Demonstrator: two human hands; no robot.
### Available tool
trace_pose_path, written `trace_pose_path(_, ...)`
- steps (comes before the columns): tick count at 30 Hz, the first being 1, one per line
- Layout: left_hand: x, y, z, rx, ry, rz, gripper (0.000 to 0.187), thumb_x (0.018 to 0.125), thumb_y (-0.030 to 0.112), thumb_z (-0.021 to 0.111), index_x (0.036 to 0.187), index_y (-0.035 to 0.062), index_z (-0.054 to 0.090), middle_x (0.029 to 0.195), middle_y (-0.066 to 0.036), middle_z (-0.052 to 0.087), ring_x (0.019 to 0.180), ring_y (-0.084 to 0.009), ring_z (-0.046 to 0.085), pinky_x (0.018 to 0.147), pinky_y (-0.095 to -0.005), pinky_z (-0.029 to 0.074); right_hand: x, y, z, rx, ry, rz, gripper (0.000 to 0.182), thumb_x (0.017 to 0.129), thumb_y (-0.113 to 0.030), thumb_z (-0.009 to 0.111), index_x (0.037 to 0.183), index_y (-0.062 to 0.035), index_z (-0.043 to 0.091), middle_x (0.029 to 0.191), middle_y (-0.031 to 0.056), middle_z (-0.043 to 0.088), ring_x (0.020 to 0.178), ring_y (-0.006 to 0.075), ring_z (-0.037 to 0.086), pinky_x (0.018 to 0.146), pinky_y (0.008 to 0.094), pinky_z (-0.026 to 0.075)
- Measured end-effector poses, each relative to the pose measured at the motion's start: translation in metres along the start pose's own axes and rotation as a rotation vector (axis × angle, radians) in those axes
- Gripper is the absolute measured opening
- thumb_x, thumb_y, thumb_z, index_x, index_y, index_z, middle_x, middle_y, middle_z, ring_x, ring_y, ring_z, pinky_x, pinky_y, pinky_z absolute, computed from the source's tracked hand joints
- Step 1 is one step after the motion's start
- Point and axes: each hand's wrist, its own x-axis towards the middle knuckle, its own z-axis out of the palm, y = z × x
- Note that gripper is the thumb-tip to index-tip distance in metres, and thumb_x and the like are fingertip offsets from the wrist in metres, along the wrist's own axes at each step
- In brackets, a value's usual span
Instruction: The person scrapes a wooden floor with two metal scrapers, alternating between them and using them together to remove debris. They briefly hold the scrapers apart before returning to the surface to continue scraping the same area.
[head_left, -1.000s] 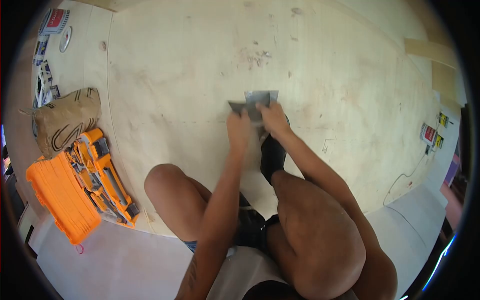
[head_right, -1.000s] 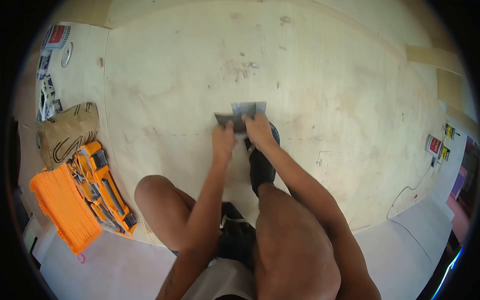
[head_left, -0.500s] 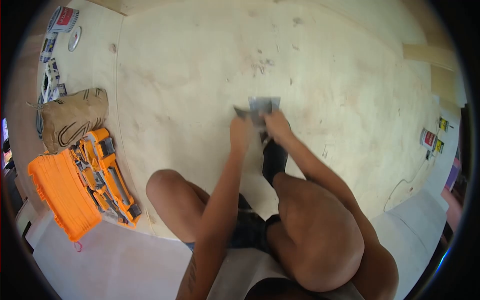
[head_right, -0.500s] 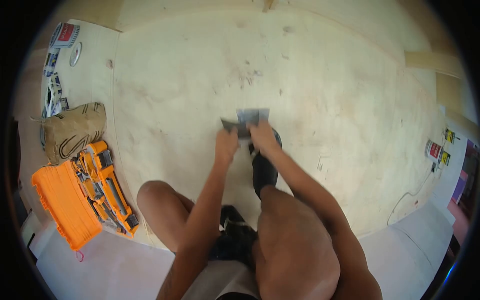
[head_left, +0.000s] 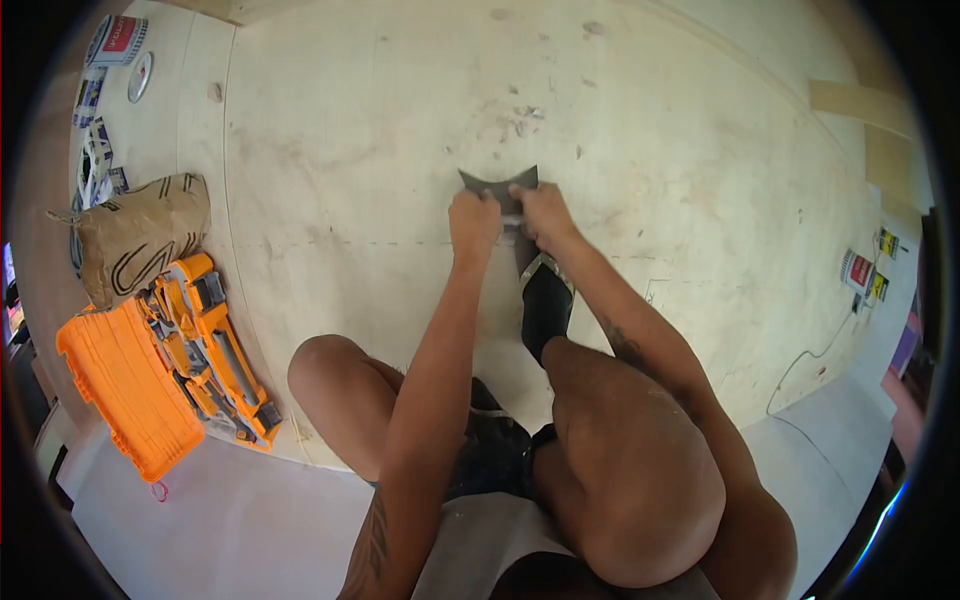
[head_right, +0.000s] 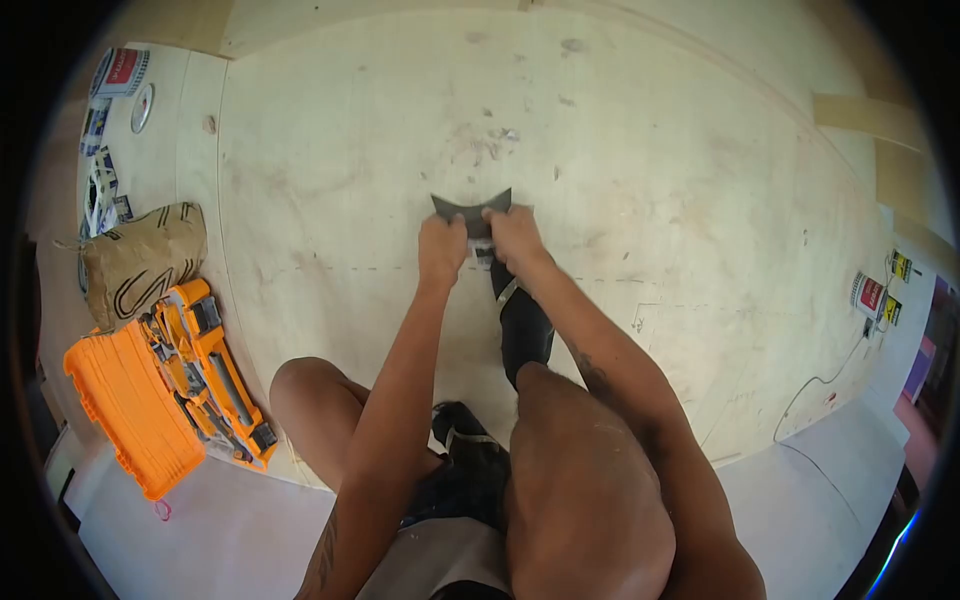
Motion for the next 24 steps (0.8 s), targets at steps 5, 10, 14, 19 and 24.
trace_pose_path(5,0.049,-0.08,0.029,-0.022,0.221,0.284,0.04,0.089,0.023,0.052,0.079,-0.0156,0.058,0.062,-0.021,0.06,0.05,-0.0296,0.061,0.047,-0.0393,0.046,-0.032,-0.007,0.015,0.007,0.086,-0.053,0.031,0.086,-0.021,0.059,0.08,0.009,0.057,0.056,0.0103,0.051,0.041,0.018,0.045,0.034,0.0358,0.03)
trace_pose_path(10,0.037,-0.051,0.016,0.135,0.202,0.286,0.042,0.089,0.023,0.053,0.071,-0.0148,0.057,0.059,-0.023,0.059,0.049,-0.0283,0.06,0.052,-0.0406,0.047,-0.019,0.005,0.012,-0.001,0.047,-0.022,0.026,0.086,-0.017,0.058,0.082,0.0087,0.057,0.06,0.0127,0.052,0.04,0.0166,0.044,0.035,0.0351,0.031)
trace_pose_path(14,0.039,-0.052,0.015,-0.013,0.187,0.296,0.04,0.089,0.022,0.052,0.074,-0.0148,0.057,0.057,-0.021,0.058,0.048,-0.0282,0.06,0.051,-0.0395,0.046,-0.016,-0.03,0.02,-0.05,0.096,0.06,0.02,0.086,-0.016,0.059,0.086,0.0027,0.054,0.061,0.0081,0.05,0.037,0.0144,0.04,0.033,0.0332,0.027)
trace_pose_path(19,0.029,-0.049,0.013,-0.064,0.069,0.153,0.037,0.089,0.021,0.052,0.078,-0.0144,0.056,0.061,-0.02,0.059,0.05,-0.0275,0.061,0.05,-0.0374,0.046,-0.017,-0.005,0.006,0.145,-0.03,-0.009,0.023,0.087,-0.016,0.057,0.073,0.0009,0.051,0.053,0.004,0.043,0.036,0.0131,0.036,0.033,0.0313,0.024)
trace_pose_path(24,-0.002,-0.075,0.047,-0.038,0.06,0.184,0.038,0.089,0.022,0.053,0.074,-0.0126,0.055,0.058,-0.019,0.057,0.05,-0.0279,0.062,0.048,-0.038,0.045,-0.049,0.017,-0.021,0.07,0.001,0.08,0.024,0.088,-0.016,0.056,0.072,0.0015,0.051,0.053,0.0029,0.042,0.036,0.0126,0.037,0.032,0.0319,0.023)
